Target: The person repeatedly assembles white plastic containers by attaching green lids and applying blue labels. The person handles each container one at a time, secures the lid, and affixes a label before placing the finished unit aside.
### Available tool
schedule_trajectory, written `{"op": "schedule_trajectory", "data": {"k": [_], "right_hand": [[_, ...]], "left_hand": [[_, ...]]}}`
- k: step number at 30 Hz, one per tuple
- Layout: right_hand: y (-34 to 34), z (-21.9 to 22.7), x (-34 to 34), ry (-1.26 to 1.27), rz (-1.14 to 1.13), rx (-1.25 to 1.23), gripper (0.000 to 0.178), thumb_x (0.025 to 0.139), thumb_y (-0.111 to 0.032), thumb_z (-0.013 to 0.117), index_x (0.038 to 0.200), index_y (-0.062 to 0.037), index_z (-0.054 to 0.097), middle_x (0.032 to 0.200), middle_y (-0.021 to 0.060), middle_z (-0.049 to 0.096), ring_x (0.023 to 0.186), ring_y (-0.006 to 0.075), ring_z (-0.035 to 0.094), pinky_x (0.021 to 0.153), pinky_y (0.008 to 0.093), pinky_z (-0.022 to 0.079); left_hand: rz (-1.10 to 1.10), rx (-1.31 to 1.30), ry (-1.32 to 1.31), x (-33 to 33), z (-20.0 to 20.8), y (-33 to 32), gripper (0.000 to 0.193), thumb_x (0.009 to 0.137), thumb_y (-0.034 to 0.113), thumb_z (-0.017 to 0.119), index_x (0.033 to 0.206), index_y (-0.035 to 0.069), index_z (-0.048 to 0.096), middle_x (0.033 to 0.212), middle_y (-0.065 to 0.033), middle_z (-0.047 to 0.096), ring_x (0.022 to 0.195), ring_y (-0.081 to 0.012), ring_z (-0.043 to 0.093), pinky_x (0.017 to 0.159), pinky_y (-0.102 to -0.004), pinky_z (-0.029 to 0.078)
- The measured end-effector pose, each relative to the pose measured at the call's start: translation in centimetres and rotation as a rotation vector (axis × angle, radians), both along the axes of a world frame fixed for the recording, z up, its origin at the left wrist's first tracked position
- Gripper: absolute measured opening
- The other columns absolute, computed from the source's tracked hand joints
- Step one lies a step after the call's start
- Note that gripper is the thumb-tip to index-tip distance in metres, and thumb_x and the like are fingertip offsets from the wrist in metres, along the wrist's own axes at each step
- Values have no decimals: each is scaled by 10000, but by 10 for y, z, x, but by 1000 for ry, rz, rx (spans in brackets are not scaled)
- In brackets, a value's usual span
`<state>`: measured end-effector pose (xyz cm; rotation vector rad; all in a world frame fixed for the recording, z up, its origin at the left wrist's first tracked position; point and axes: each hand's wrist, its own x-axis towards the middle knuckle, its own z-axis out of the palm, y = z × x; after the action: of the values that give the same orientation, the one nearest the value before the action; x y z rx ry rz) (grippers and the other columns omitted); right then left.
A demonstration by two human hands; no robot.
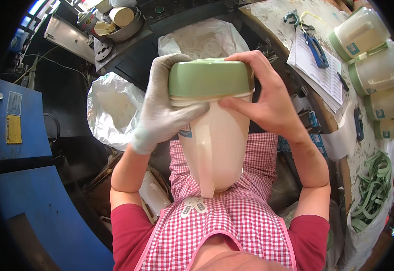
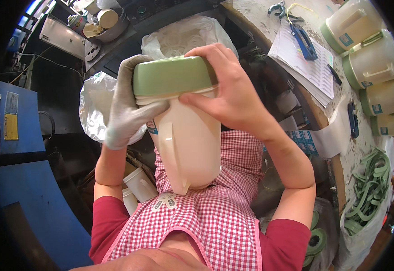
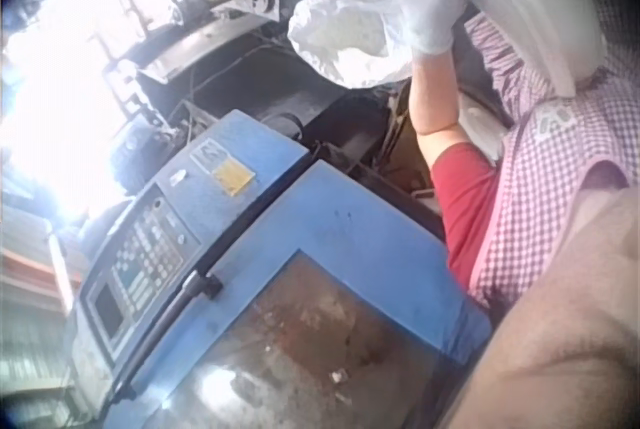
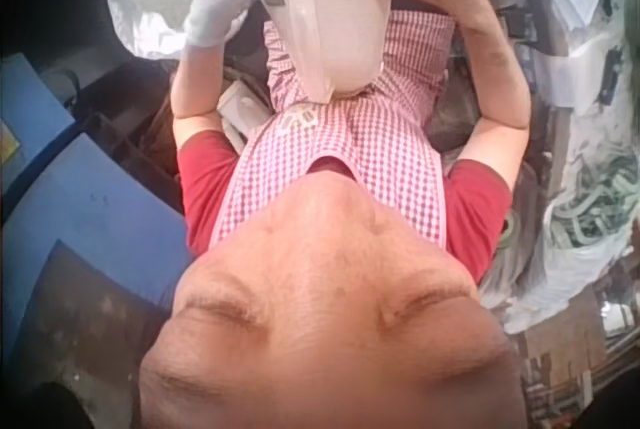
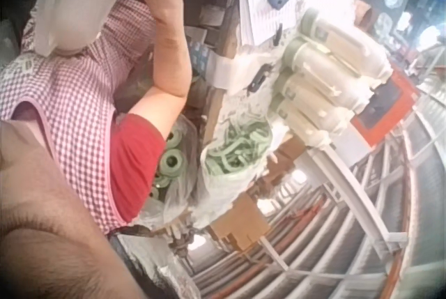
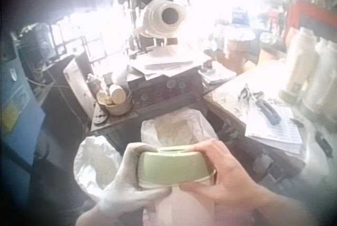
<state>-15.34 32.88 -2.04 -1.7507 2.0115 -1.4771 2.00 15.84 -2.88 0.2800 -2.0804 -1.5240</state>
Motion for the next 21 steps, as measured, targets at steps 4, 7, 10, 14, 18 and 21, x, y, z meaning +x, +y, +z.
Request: {"op": "schedule_trajectory", "data": {"k": [4,7,10,14,18,21], "right_hand": [[2,3,-5,-29,-57,134,626,769,-153,902,1305,-46,597,1171,79,634,1117,218,633,968,361,505],[5,7,-10,-333,-3,92,593,739,-189,891,1250,-47,626,1191,137,636,1175,324,586,1053,411,478],[0,1,-5,167,-162,-5,638,710,-332,898,1218,-43,642,1177,130,628,1132,335,596,1010,437,464],[-11,-22,12,410,-442,-14,625,698,-390,880,1176,-55,657,1141,118,623,1099,337,592,989,466,424],[3,-29,4,319,-395,-80,582,708,-362,878,1160,-62,668,1116,124,618,1095,338,580,1003,471,397],[23,-24,-20,-6,-209,-162,535,807,-390,864,1180,-64,661,1073,88,655,1031,231,632,941,389,486]], "left_hand": [[-24,-102,8,-13,-10,-6,728,745,130,875,1361,28,499,1219,-100,556,1174,-205,570,1048,-343,484],[-94,-51,83,-28,-12,-17,505,879,219,801,1278,21,562,1158,-86,602,1083,-197,605,981,-344,510],[120,-164,248,-64,-27,-6,337,1126,278,472,999,8,628,910,-43,610,856,-136,546,782,-303,455],[218,-279,326,-103,-51,10,292,1066,212,503,939,-25,617,853,-184,603,794,-335,586,751,-412,484],[185,-306,250,-102,-46,7,404,1121,283,417,966,5,666,897,-123,696,804,-197,635,760,-359,509],[73,-113,341,-95,-36,2,558,1143,425,368,966,17,705,848,-77,716,785,-128,645,771,-315,533]]}}
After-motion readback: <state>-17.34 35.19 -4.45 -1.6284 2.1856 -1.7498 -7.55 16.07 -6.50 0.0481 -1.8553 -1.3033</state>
